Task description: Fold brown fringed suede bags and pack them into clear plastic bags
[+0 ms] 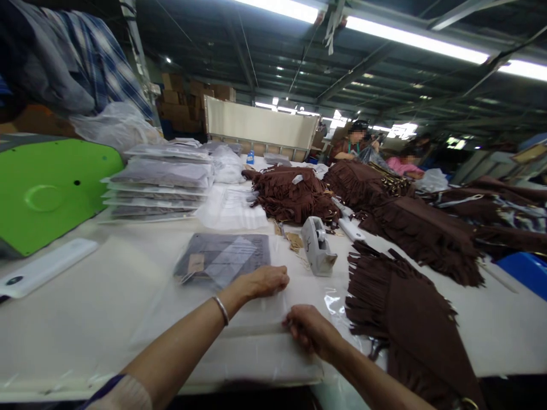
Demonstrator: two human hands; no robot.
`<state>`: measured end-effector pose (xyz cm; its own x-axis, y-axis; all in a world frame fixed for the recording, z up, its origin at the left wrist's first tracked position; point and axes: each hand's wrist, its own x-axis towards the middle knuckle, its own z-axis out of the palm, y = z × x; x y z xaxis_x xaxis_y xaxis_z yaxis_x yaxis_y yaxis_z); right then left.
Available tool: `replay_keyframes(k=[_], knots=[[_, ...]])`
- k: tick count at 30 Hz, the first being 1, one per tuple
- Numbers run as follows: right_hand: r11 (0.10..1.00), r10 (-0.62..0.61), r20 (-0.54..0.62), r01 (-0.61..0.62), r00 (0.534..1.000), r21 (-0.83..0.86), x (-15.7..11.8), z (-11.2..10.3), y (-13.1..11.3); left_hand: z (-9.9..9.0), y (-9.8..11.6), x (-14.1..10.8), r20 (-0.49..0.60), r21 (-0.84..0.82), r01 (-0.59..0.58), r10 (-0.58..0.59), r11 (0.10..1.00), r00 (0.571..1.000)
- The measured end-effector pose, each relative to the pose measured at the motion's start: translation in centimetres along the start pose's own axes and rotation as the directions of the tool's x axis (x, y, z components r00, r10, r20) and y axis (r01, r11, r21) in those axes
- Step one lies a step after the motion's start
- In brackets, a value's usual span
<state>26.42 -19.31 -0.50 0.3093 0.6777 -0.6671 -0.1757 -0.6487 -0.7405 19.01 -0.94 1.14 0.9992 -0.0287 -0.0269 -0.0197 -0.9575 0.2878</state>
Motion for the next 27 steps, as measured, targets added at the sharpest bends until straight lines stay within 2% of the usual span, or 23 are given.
replay_keyframes(k=[4,6,10,13,15,18,20,22,24,25,27], knots=[[0.999,-0.035,0.087,0.036,0.996,-0.009,-2.0,-0.4,2.8,0.4,-0.1,-0.2,-0.042,-0.025,0.016,-0.017,1.000,0.999],[0.998,-0.065,0.083,0.066,0.994,-0.010,-2.6,-1.1,3.0,0.6,-0.2,-0.4,-0.069,-0.046,-0.003,0.000,0.999,0.998],[0.976,-0.191,-0.101,0.200,0.976,0.090,-1.7,-2.2,0.1,1.0,-0.3,-0.5,-0.118,-0.077,-0.036,0.026,0.996,0.993],[0.970,-0.188,-0.044,0.192,0.981,0.150,0.0,-1.5,-2.2,1.1,0.0,-0.5,-0.153,-0.087,-0.029,0.015,0.996,0.988],[0.978,-0.148,0.008,0.145,0.989,0.149,0.9,-0.5,-2.5,1.1,0.5,-1.0,-0.194,-0.095,-0.008,-0.011,0.995,0.981],[0.988,-0.103,0.018,0.100,0.995,0.117,1.4,0.6,-1.0,1.1,1.2,-3.2,-0.282,-0.098,0.059,-0.085,0.993,0.956],[0.989,-0.079,0.046,0.073,0.996,0.126,1.4,0.3,0.6,1.2,1.3,-6.1,-0.350,-0.084,0.166,-0.185,0.983,0.918],[0.994,-0.034,0.095,0.024,0.995,0.103,1.4,-0.8,1.6,1.4,1.0,-10.2,-0.402,-0.102,0.290,-0.306,0.952,0.863],[0.999,0.036,0.134,-0.040,0.990,0.028,1.8,-2.1,1.8,1.4,0.1,-14.9,-0.467,-0.181,0.415,-0.449,0.892,0.762],[0.997,0.078,0.136,-0.078,0.988,-0.006,2.1,-2.7,1.6,1.3,-0.5,-17.3,-0.507,-0.241,0.486,-0.536,0.840,0.675],[0.989,0.145,0.096,-0.143,0.985,-0.029,2.9,-3.3,0.7,0.9,-1.9,-21.7,-0.525,-0.383,0.651,-0.734,0.656,0.431]])
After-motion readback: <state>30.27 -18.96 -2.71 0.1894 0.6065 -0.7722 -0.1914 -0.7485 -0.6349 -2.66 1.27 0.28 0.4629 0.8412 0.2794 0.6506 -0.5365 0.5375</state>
